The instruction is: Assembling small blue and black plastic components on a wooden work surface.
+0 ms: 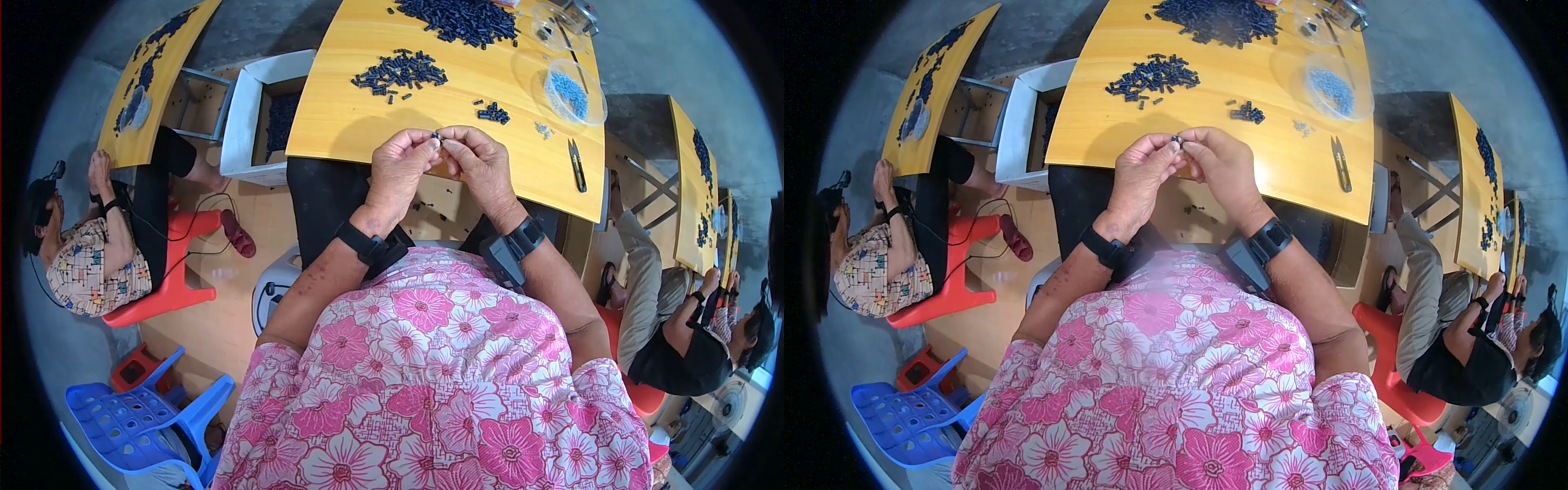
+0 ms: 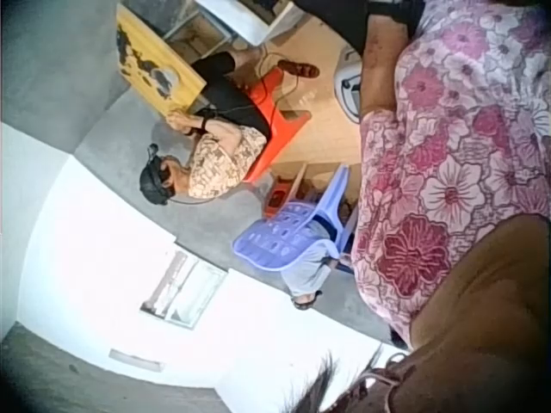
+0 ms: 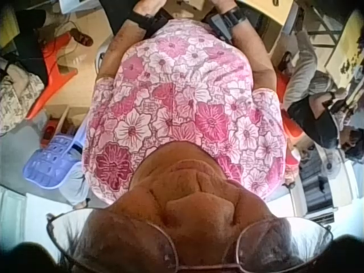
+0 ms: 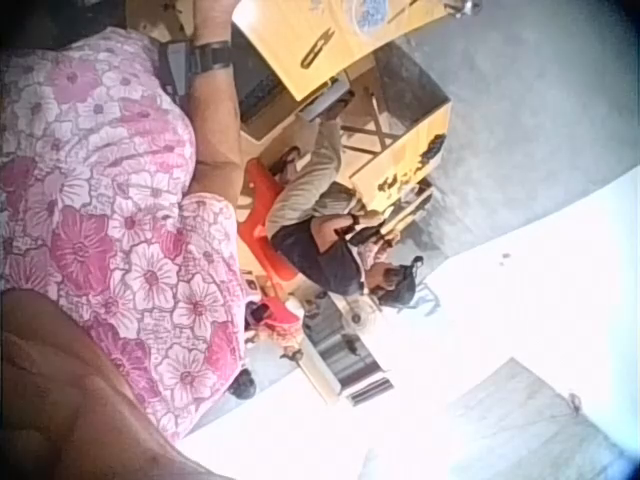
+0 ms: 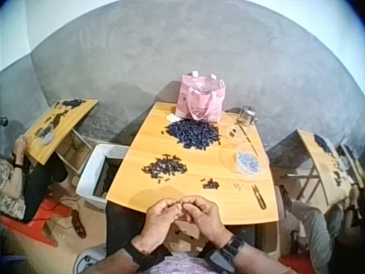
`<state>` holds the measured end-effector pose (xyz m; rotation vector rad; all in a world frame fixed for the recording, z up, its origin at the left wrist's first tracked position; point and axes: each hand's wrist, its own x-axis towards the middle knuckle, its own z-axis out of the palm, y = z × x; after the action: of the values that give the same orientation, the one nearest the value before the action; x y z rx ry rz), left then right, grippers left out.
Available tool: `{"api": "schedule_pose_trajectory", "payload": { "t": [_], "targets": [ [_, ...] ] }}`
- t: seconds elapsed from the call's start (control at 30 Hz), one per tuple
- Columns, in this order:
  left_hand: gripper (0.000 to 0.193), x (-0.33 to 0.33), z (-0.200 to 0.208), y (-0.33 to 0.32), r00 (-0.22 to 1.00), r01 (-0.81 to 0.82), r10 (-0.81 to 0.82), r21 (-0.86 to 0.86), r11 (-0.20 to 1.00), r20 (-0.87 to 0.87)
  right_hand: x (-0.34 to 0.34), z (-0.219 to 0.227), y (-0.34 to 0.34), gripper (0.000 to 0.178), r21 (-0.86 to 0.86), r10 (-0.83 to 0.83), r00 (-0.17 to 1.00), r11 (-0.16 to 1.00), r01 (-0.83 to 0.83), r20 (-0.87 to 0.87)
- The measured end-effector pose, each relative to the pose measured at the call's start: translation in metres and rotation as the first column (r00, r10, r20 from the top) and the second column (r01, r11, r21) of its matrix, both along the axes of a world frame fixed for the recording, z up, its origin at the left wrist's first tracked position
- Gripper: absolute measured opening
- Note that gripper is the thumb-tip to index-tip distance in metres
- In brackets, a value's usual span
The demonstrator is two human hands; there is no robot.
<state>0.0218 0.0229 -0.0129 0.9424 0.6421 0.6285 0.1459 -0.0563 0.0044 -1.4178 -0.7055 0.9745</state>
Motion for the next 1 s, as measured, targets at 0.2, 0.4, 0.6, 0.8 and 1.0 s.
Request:
{"api": "schedule_pose_trajectory", "payload": {
  "t": [0.2, 0.4, 0.6, 0.8, 1.0],
  "targets": [
    [0.013, 0.000, 0.000, -0.001, 1.000, -0.022, 0.022, 0.047, 0.999, 0.011, -0.003, 0.004, 0.000, 0.015, -0.026, -0.054, 0.998, 0.998, 0.055, 0.040],
    [0.013, 0.000, 0.005, -0.006, 1.000, -0.006, 0.005, 0.036, 0.999, 0.021, 0.000, 0.000, -0.005, 0.016, 0.029, -0.033, 0.992, 0.999, 0.036, -0.120],
    [0.014, -0.005, 0.009, -0.011, 0.998, 0.049, -0.043, 0.114, 0.992, -0.054, 0.012, 0.012, -0.012, 0.017, 0.032, -0.066, 0.997, 0.997, 0.067, -0.043],
    [0.013, -0.008, 0.005, -0.014, 0.994, 0.104, -0.094, 0.238, 0.966, -0.053, 0.013, 0.020, -0.015, 0.015, 0.054, 0.007, 0.993, 0.999, 0.000, -0.121],
    [0.012, -0.008, 0.006, -0.014, 0.992, 0.126, -0.118, 0.256, 0.958, -0.047, 0.014, 0.018, -0.017, 0.013, 0.033, 0.010, 0.994, 0.999, -0.007, -0.110]
  ]
}}
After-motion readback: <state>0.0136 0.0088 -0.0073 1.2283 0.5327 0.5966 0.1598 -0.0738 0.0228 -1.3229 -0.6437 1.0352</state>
